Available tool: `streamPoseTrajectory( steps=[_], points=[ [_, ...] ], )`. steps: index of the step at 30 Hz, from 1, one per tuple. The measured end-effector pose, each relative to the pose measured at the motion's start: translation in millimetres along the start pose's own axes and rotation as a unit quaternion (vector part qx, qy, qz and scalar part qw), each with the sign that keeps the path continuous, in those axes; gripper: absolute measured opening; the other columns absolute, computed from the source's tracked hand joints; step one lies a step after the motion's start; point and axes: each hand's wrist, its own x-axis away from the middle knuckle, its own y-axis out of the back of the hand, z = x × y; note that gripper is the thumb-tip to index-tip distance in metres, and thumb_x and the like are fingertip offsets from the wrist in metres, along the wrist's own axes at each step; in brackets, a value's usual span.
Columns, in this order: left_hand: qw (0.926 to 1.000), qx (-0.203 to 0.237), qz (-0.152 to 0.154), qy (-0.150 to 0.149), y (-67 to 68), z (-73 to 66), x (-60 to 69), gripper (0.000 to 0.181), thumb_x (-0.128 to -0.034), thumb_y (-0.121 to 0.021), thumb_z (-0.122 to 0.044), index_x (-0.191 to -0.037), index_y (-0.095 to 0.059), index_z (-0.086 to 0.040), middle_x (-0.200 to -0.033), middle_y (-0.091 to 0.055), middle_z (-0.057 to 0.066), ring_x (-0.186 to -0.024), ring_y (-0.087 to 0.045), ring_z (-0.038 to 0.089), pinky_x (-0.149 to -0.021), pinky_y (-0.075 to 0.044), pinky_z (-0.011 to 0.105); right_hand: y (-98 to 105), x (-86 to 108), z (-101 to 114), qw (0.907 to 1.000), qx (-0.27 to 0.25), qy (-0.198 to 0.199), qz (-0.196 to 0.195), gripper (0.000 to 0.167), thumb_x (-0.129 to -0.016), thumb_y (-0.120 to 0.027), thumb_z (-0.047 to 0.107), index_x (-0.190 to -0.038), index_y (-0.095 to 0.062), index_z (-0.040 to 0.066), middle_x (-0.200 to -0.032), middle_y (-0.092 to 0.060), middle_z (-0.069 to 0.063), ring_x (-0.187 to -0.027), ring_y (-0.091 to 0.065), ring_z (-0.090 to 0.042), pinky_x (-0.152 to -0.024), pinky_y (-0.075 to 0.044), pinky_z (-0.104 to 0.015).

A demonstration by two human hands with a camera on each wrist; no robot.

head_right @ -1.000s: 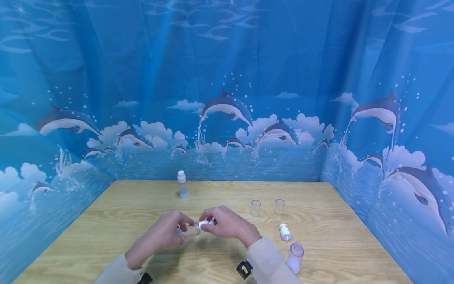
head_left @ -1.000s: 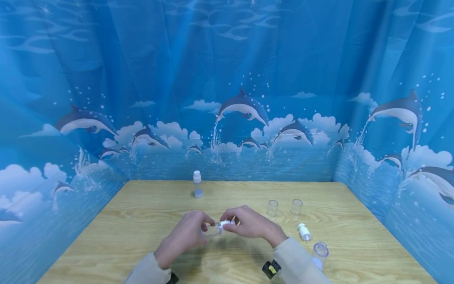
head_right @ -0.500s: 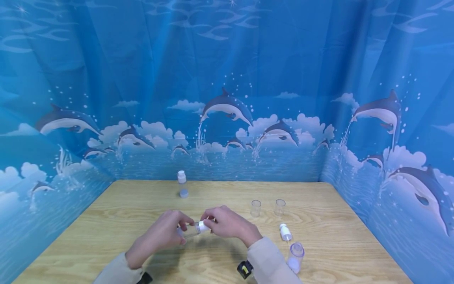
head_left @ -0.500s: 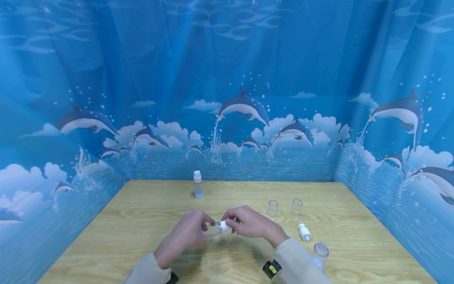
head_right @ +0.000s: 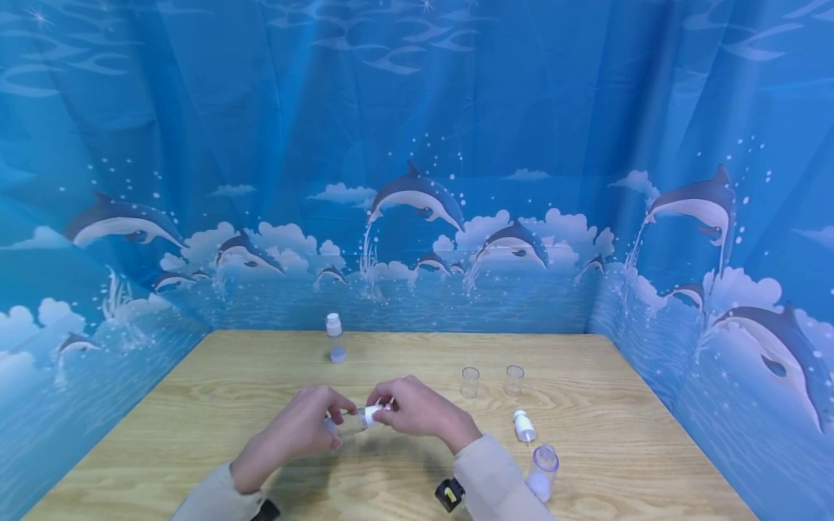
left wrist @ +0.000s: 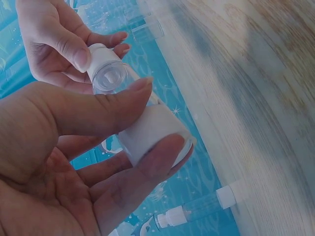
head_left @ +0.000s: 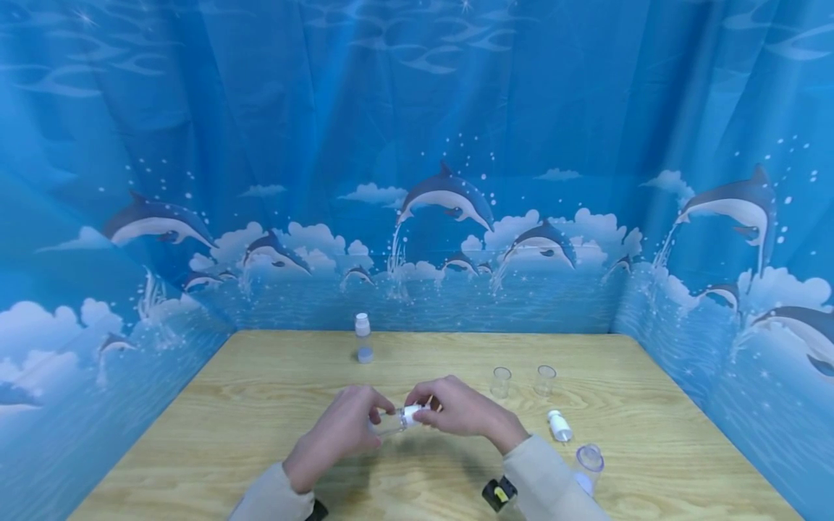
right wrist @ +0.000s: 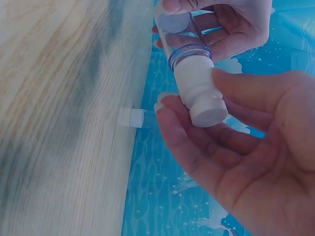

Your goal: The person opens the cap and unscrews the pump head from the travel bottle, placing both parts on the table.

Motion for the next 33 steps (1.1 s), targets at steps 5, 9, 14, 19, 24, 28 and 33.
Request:
streamPoseTrajectory(
  steps=[5, 9, 14, 19, 24, 28, 33],
  points=[
    [1.0, 0.001, 0.004, -0.002, 0.5, 0.5, -0.1, 0.049, -0.0633, -0.084, 0.01, -0.109, -0.079, -0.008, -0.095, -0.078, 0.011, -0.084, -0.07, 0.021, -0.073, -0.063, 0.041, 0.5, -0.7, 1.4, 0.9999, 0.012, 0.005, -0.003, 0.02, -0.097, -0.07, 0.013, -0.116, -0.073, 0.009, -0.105, -0.076, -0.004, -0.089, -0.068, -0.003, -0.078, -0.056, -0.017],
    [1.0, 0.001, 0.004, -0.007, 1.0, 0.7, 0.0, 0.049, -0.0632, -0.084, 0.011, -0.108, -0.079, -0.008, -0.095, -0.078, 0.012, -0.084, -0.071, 0.022, -0.073, -0.063, 0.04, 0.8, -1.2, 2.0, 0.9999, 0.014, 0.004, -0.003, 0.02, -0.096, -0.071, 0.011, -0.116, -0.073, 0.009, -0.105, -0.076, -0.003, -0.09, -0.069, -0.004, -0.079, -0.056, -0.016],
    [1.0, -0.002, 0.001, -0.005, 0.8, 0.8, 0.3, 0.049, -0.0627, -0.084, 0.011, -0.108, -0.079, -0.008, -0.095, -0.078, 0.011, -0.084, -0.069, 0.021, -0.073, -0.062, 0.041, 0.5, -1.7, 1.0, 0.9998, 0.017, 0.005, -0.004, 0.02, -0.096, -0.072, 0.011, -0.116, -0.074, 0.01, -0.106, -0.076, -0.003, -0.091, -0.069, -0.004, -0.08, -0.056, -0.016],
    [1.0, -0.003, -0.002, -0.001, 0.4, 0.9, 0.4, 0.05, -0.0625, -0.083, 0.011, -0.109, -0.079, -0.009, -0.096, -0.078, 0.011, -0.084, -0.069, 0.02, -0.074, -0.062, 0.041, 0.0, -2.0, -0.2, 0.9998, 0.018, 0.007, -0.004, 0.021, -0.095, -0.072, 0.011, -0.116, -0.073, 0.01, -0.106, -0.076, -0.003, -0.091, -0.069, -0.004, -0.08, -0.056, -0.016],
    [1.0, -0.002, -0.002, -0.001, 0.1, 1.2, 0.2, 0.051, -0.0628, -0.084, 0.011, -0.109, -0.079, -0.009, -0.097, -0.078, 0.012, -0.085, -0.069, 0.021, -0.073, -0.062, 0.041, 0.2, -1.8, -1.2, 0.9997, 0.02, 0.01, -0.004, 0.021, -0.096, -0.071, 0.011, -0.117, -0.073, 0.01, -0.107, -0.076, -0.003, -0.091, -0.069, -0.004, -0.08, -0.056, -0.016],
    [1.0, -0.003, -0.001, -0.003, 0.0, 1.7, -0.1, 0.05, -0.0631, -0.084, 0.011, -0.109, -0.079, -0.009, -0.097, -0.078, 0.013, -0.085, -0.07, 0.021, -0.073, -0.062, 0.041, 0.5, -1.5, -1.6, 0.9998, 0.016, 0.01, -0.003, 0.021, -0.096, -0.071, 0.011, -0.117, -0.073, 0.01, -0.108, -0.076, -0.003, -0.091, -0.068, -0.003, -0.08, -0.056, -0.017],
    [1.0, -0.001, 0.0, -0.002, 0.0, 1.9, -0.4, 0.05, -0.0631, -0.084, 0.011, -0.109, -0.079, -0.008, -0.097, -0.078, 0.013, -0.085, -0.07, 0.021, -0.073, -0.062, 0.041, 1.1, -0.7, -1.0, 0.9998, 0.017, 0.011, 0.001, 0.022, -0.096, -0.071, 0.012, -0.118, -0.073, 0.01, -0.109, -0.076, -0.004, -0.091, -0.067, -0.003, -0.08, -0.056, -0.017]
  ],
)
